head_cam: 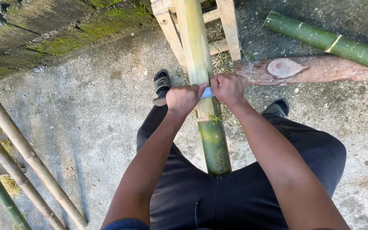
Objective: Shaving the surface of a bamboo stalk using a knife.
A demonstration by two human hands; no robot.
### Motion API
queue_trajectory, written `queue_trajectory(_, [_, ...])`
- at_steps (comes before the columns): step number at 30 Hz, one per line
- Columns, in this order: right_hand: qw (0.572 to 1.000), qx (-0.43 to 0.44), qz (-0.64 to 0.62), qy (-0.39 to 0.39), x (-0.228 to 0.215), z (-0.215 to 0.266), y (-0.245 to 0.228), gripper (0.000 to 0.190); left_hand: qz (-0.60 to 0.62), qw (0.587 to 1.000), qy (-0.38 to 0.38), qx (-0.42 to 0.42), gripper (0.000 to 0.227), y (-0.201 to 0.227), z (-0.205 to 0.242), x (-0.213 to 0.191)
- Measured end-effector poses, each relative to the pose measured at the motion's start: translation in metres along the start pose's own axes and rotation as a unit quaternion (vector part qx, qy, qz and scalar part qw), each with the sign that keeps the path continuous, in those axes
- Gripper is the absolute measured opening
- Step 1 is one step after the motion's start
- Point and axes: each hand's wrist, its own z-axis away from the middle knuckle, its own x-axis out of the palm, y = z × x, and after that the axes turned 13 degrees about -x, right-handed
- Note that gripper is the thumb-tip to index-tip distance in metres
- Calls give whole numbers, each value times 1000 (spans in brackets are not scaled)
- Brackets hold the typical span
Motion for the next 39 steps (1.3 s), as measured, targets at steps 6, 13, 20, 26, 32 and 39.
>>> queue_trajectory(6, [1000,13,3,25,21,-39,18,38,-22,999,-18,-31,59,-10,-52,3])
queue_trajectory(13, [999,-11,39,8,15,-23,17,34,-14,997,-44,-60,61,-1,-32,-4])
queue_trajectory(20, [1000,13,19,-17,7,-4,17,37,23,996,-67,-52,60,7,-21,-2])
queue_trajectory(26, [999,8,39,8,17,-49,26,34,22,996,-47,-68,63,-5,-59,13])
queue_trajectory(32, [999,-1,41,-20,17,-4,26,36,40,995,-64,-65,61,5,-19,-2])
queue_trajectory(39, [998,-6,58,-6,7,-4,21,40,32,995,-81,-45,64,4,-20,12])
